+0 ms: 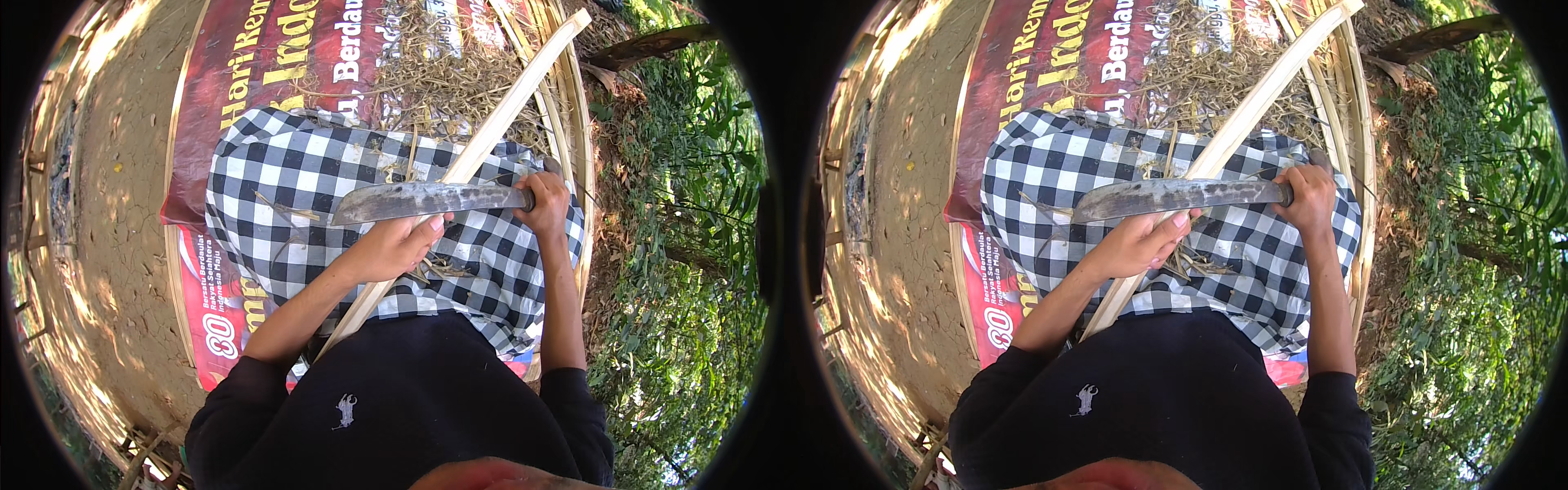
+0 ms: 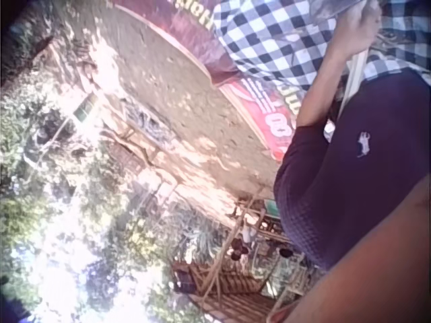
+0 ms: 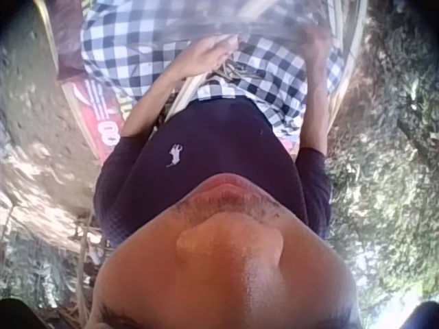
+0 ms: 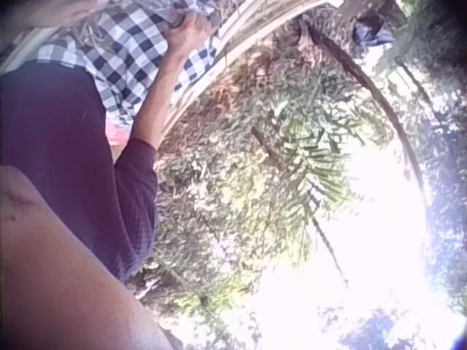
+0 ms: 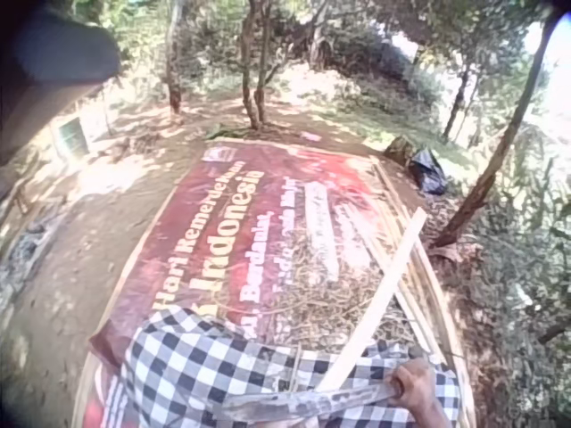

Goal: The person strips bark and outer layers from pieces of wood using a machete and a curved blade while sitting outdoors.

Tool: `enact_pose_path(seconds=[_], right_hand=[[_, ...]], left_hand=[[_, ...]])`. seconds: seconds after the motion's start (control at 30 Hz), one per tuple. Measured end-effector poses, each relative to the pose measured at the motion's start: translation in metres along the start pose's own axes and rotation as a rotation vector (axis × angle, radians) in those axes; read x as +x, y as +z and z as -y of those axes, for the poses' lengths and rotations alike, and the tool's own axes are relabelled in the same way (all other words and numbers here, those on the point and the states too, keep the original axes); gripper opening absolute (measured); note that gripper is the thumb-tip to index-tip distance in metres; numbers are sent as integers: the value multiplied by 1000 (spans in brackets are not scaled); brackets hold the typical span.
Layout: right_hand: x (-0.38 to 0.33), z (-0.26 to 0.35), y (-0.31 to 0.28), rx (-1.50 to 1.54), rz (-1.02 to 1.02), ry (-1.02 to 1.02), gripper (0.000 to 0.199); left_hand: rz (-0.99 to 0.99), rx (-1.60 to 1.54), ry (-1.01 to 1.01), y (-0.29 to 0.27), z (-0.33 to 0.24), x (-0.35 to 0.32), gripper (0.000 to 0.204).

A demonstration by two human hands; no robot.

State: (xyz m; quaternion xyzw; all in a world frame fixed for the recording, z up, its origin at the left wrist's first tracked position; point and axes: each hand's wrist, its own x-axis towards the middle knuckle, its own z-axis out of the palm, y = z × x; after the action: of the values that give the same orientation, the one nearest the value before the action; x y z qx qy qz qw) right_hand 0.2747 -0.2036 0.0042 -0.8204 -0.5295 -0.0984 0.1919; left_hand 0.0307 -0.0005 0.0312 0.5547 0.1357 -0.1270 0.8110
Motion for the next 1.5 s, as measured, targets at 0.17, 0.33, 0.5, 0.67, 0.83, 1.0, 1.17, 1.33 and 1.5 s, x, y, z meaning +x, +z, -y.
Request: enact_pose_path(seconds=[0.17, 0.33, 0.5, 0.67, 0.83, 1.0, 1.17, 1.33, 1.5], right_hand=[[-6, -15, -4, -29, 13, -6, 35], [-7, -58, -11, -203, 24, 329, 23], [-5, -127, -100, -646, -33, 1120, 38], [-1, -27, -67, -204, -68, 779, 23], [-6, 80, -25, 52, -62, 190, 9], [-8, 115, -6, 169, 5, 83, 11], [-11, 123, -9, 172, 6, 59, 22], [-7, 126, -21, 142, 128, 44, 20], [-3, 44, -3, 47, 48, 163, 23]], left_hand=[[-1, -31, -16, 0, 6, -1, 42], [-14, -195, 41, -7, 0, -15, 36], [-54, -278, 26, -17, 26, -72, 33], [-96, -251, 11, -17, 16, -48, 32], [-106, -220, -1, -10, 4, -31, 34], [-113, -158, -165, -10, 7, -38, 26], [-181, -249, -53, 5, -3, -34, 16], [-106, -153, 28, 8, 1, -33, 25], [-119, -195, 2, 9, -8, -24, 22]])
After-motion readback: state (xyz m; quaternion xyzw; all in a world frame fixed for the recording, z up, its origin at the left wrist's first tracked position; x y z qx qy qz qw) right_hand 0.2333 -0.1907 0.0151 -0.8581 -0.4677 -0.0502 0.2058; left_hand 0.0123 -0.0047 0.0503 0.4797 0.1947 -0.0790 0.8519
